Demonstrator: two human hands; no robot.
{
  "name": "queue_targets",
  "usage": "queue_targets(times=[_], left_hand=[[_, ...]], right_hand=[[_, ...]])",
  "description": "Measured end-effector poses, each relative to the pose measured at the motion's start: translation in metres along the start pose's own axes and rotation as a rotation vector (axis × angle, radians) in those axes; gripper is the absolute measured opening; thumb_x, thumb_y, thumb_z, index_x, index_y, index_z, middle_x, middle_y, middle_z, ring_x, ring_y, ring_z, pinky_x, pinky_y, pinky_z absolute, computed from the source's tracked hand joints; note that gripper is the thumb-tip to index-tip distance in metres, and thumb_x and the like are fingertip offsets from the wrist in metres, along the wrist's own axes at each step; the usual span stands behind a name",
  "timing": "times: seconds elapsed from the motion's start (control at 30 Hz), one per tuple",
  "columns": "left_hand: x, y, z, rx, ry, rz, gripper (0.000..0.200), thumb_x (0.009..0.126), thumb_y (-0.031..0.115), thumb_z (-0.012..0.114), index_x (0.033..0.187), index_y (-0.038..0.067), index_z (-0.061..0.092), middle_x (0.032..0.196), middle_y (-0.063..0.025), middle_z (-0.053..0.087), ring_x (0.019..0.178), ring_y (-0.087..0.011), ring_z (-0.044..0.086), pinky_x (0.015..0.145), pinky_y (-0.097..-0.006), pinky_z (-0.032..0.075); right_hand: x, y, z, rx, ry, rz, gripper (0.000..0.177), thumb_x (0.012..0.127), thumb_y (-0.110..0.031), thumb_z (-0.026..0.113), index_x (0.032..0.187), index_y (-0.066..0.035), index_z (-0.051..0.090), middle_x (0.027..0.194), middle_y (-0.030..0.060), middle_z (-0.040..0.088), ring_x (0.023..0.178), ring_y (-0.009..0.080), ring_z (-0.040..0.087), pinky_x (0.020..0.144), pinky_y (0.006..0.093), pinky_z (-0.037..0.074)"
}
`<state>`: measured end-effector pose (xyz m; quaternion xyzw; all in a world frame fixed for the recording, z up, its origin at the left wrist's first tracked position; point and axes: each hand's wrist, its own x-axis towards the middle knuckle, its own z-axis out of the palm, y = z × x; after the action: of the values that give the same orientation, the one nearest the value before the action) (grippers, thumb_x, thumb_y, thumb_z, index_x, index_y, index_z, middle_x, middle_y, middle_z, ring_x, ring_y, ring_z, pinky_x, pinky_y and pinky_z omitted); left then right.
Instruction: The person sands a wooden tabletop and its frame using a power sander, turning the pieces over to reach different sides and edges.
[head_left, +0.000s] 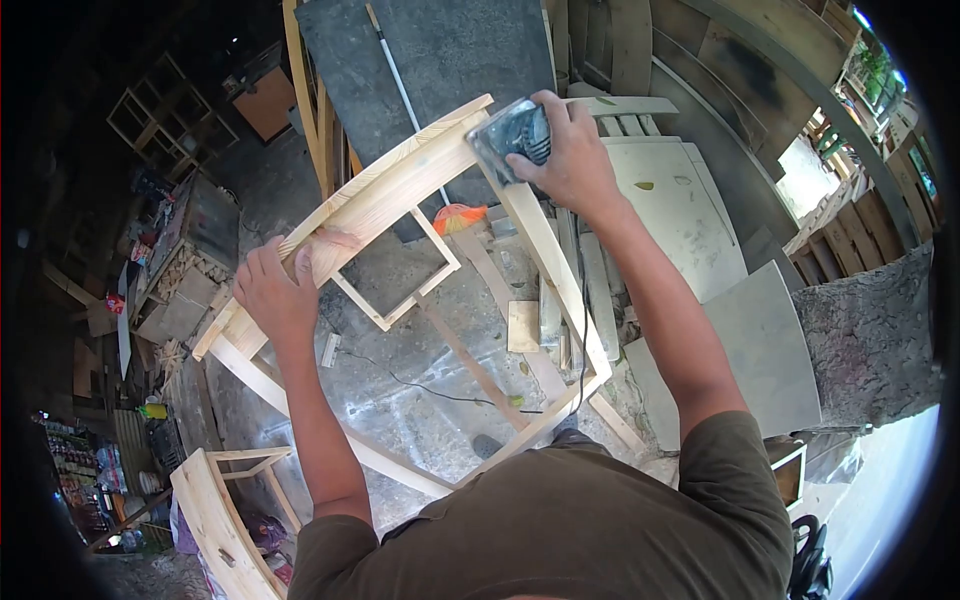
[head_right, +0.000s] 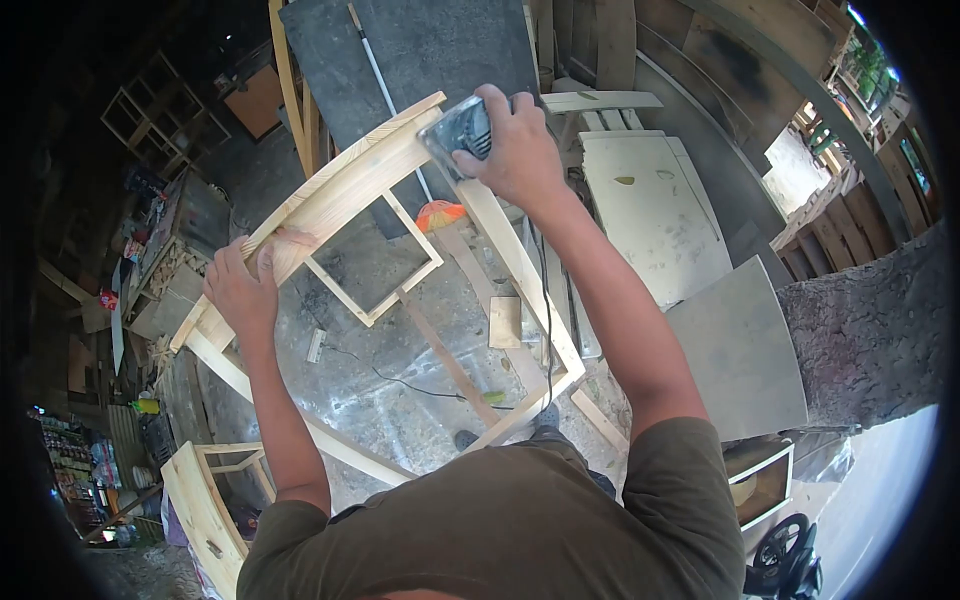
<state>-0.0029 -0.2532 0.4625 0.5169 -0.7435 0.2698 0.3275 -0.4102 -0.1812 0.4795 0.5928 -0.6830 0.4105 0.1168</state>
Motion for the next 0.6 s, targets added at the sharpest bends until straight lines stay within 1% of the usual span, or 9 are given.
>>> queue_targets(times=[0.03,0.13,0.17,0.27,0.3,0.4,0.43,0.53,0.6], left_hand=[[-0.002,-0.001,0.0,0.002,0.007,0.002,0.04,0.097,0.04,0.072,0.124,0.011,0.069,0.113,-0.0085,0.066,0.112,-0.0325,0.059,0.106,-0.0477,0.04],[0.002,0.0,0.005,0.0,0.028,-0.003,0.04,0.096,0.041,0.072,0.123,0.011,0.068,0.113,-0.0085,0.066,0.112,-0.0329,0.059,0.106,-0.0483,0.039],[-0.001,-0.001,0.004,-0.001,0.025,-0.002,0.04,0.096,0.041,0.072,0.123,0.011,0.068,0.113,-0.0085,0.065,0.112,-0.0329,0.058,0.106,-0.0484,0.039],[0.0,0.002,0.003,-0.001,0.026,-0.002,0.04,0.096,0.041,0.072,0.122,0.011,0.069,0.112,-0.0083,0.065,0.112,-0.033,0.058,0.106,-0.0481,0.039],[0.001,0.002,0.003,0.0,0.038,0.002,0.04,0.096,0.041,0.072,0.122,0.011,0.069,0.112,-0.0083,0.065,0.112,-0.0329,0.058,0.106,-0.0482,0.039],[-0.003,0.003,0.006,-0.006,0.037,-0.017,0.041,0.097,0.042,0.072,0.122,0.01,0.069,0.112,-0.0085,0.066,0.113,-0.0328,0.059,0.107,-0.0486,0.039],[-0.003,0.006,0.003,-0.008,0.018,-0.035,0.041,0.097,0.043,0.072,0.122,0.01,0.069,0.113,-0.0087,0.066,0.114,-0.0329,0.059,0.107,-0.0489,0.038],[-0.006,0.009,0.0,-0.004,-0.002,-0.058,0.041,0.098,0.044,0.071,0.123,0.011,0.069,0.114,-0.0086,0.066,0.116,-0.0329,0.059,0.108,-0.0493,0.038],[-0.004,0.009,0.002,-0.005,0.013,-0.057,0.041,0.097,0.044,0.072,0.122,0.011,0.069,0.113,-0.0083,0.066,0.115,-0.0329,0.059,0.108,-0.0494,0.038]], right_hand=[[-0.009,-0.008,-0.005,0.01,-0.056,-0.031,0.08,0.077,-0.027,0.09,0.146,-0.014,0.051,0.123,0.0194,0.057,0.117,0.041,0.06,0.101,0.0484,0.052],[-0.01,-0.011,-0.01,0.012,-0.142,-0.178,0.08,0.078,-0.027,0.09,0.146,-0.015,0.051,0.123,0.0193,0.056,0.118,0.0409,0.058,0.102,0.0484,0.051],[-0.003,-0.009,-0.012,0.033,-0.125,-0.22,0.081,0.077,-0.028,0.091,0.147,-0.016,0.05,0.123,0.0183,0.055,0.117,0.0404,0.058,0.102,0.0482,0.051],[0.006,-0.003,-0.015,0.017,-0.183,-0.317,0.082,0.078,-0.03,0.091,0.148,-0.018,0.05,0.121,0.0175,0.056,0.114,0.0403,0.058,0.1,0.0479,0.053],[0.001,-0.002,-0.014,0.009,-0.198,-0.305,0.083,0.079,-0.032,0.091,0.149,-0.016,0.049,0.12,0.0186,0.055,0.114,0.0406,0.059,0.1,0.0479,0.053],[-0.004,-0.007,-0.015,-0.014,-0.193,-0.115,0.082,0.081,-0.032,0.09,0.148,-0.013,0.048,0.121,0.02,0.055,0.114,0.0412,0.06,0.099,0.0485,0.053],[0.002,-0.005,-0.013,-0.005,-0.132,-0.129,0.081,0.082,-0.032,0.09,0.148,-0.011,0.047,0.12,0.0212,0.055,0.114,0.0421,0.061,0.099,0.0496,0.054],[0.009,-0.013,-0.014,0.021,-0.133,-0.019,0.08,0.082,-0.033,0.089,0.146,-0.01,0.048,0.12,0.0214,0.055,0.114,0.0428,0.061,0.097,0.0495,0.054],[0.0,-0.01,-0.016,-0.006,-0.149,-0.055,0.078,0.083,-0.032,0.089,0.145,-0.009,0.048,0.12,0.0217,0.054,0.113,0.0432,0.061,0.097,0.0493,0.055]])
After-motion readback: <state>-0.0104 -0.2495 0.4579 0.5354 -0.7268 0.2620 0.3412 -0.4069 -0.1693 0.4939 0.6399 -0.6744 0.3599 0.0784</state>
